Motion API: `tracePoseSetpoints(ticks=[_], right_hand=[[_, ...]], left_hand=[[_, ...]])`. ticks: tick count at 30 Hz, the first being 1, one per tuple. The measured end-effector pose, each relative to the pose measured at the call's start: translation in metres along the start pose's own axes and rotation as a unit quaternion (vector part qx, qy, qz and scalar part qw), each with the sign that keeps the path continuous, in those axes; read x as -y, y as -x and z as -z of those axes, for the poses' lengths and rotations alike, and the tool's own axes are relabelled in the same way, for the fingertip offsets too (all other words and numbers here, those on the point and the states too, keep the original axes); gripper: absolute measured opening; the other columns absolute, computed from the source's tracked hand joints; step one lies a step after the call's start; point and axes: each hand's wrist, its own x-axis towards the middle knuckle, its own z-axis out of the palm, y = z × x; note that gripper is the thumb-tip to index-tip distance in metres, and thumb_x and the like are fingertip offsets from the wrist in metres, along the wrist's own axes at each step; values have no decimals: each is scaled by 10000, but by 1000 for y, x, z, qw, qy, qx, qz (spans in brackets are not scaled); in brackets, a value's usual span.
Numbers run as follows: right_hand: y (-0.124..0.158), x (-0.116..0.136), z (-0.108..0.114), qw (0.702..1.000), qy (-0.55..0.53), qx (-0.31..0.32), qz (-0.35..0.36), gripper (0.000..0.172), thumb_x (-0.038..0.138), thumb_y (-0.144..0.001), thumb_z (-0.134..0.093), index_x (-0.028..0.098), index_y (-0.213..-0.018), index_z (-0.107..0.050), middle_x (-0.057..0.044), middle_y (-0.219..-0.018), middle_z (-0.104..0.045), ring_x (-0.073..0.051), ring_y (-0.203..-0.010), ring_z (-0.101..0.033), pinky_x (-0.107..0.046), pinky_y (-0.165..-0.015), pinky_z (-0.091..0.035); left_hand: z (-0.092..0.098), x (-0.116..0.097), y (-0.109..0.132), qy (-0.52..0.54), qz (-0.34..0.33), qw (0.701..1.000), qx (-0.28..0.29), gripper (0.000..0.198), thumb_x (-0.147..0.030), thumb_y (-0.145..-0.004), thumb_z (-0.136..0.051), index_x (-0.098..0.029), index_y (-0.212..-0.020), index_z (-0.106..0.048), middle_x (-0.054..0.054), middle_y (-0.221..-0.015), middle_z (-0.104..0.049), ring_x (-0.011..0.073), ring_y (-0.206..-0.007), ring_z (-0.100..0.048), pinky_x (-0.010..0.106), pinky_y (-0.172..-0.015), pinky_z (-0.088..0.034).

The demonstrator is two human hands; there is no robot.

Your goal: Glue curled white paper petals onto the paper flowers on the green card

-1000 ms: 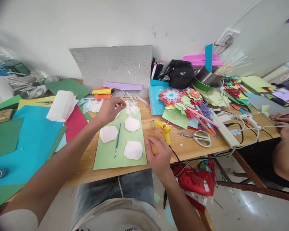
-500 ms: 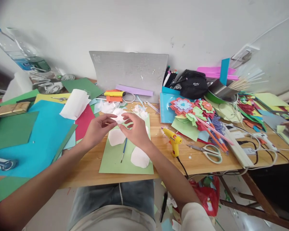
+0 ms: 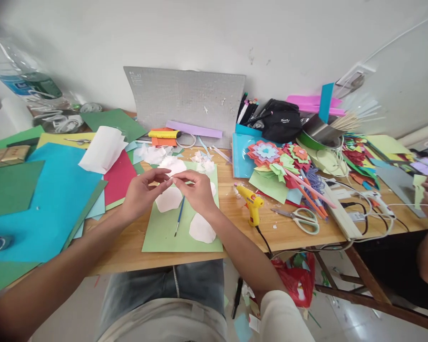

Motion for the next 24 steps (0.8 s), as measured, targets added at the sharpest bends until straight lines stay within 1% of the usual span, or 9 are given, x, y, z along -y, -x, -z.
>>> tracePoseSetpoints(ticks=[3,5,8,10,13,18,20,22,24], right_hand=[[0,-3,-1,997,-56,3,-48,153,371,-774,-730,235,-836,-766,-17,-824,-712,-140,-715,-617,-262,-616,-514],[1,-3,-2,995,-72,3,-69,189,398,-752,-747,234,-844,-768,-18,-813,-711,-141,-706,-610,-266,-616,-516],[1,-1,0,993,-78,9,-87,249,413,-732,-758,234,-906,-764,-21,-844,-718,-145,-730,-624,-275,-645,-526],[0,1,3,991,-86,25,-101,274,423,-731,-754,232,-928,-759,-22,-853,-718,-147,-740,-635,-279,-657,-529],[-2,3,8,987,-89,53,-122,268,449,-738,-743,225,-885,-756,-16,-800,-704,-145,-722,-636,-280,-655,-522],[-4,-5,12,992,-20,88,-82,260,463,-726,-753,216,-809,-757,-18,-779,-708,-150,-728,-619,-285,-675,-497],[-4,-7,11,994,-25,73,-78,269,474,-718,-754,213,-783,-754,-14,-737,-695,-146,-695,-606,-286,-659,-492],[-2,-8,8,994,-45,44,-86,272,479,-706,-760,215,-772,-753,-7,-700,-678,-139,-664,-593,-282,-639,-489],[0,-6,4,993,-67,11,-93,261,472,-700,-765,223,-777,-757,-7,-713,-684,-138,-666,-591,-279,-631,-490]], left_hand=[[0,-1,0,35,25,999,22,364,-487,-788,-700,-183,-986,-711,68,-925,-689,177,-797,-610,249,-562,-511],[1,-2,-1,59,46,997,34,331,-472,-770,-718,-171,-907,-710,53,-842,-673,158,-738,-589,245,-550,-513],[3,-2,-2,71,69,995,29,307,-442,-733,-753,-164,-851,-695,30,-755,-640,145,-701,-574,239,-546,-516],[3,-3,-2,66,72,995,28,297,-432,-724,-756,-165,-834,-689,23,-739,-630,140,-688,-565,236,-539,-513],[4,-3,-1,43,60,996,46,280,-438,-749,-724,-169,-820,-685,27,-751,-636,138,-669,-556,233,-514,-503],[4,-1,0,-26,35,996,77,274,-444,-791,-665,-174,-837,-684,36,-765,-650,135,-626,-561,240,-494,-503],[5,-2,0,-19,39,995,90,283,-447,-786,-670,-175,-862,-676,37,-771,-640,141,-651,-570,236,-491,-509],[6,-5,0,22,64,992,103,321,-455,-767,-690,-178,-928,-668,44,-830,-637,150,-698,-582,233,-488,-518],[6,-7,0,67,94,987,114,377,-464,-741,-719,-180,-983,-665,54,-895,-638,156,-732,-589,236,-487,-526]])
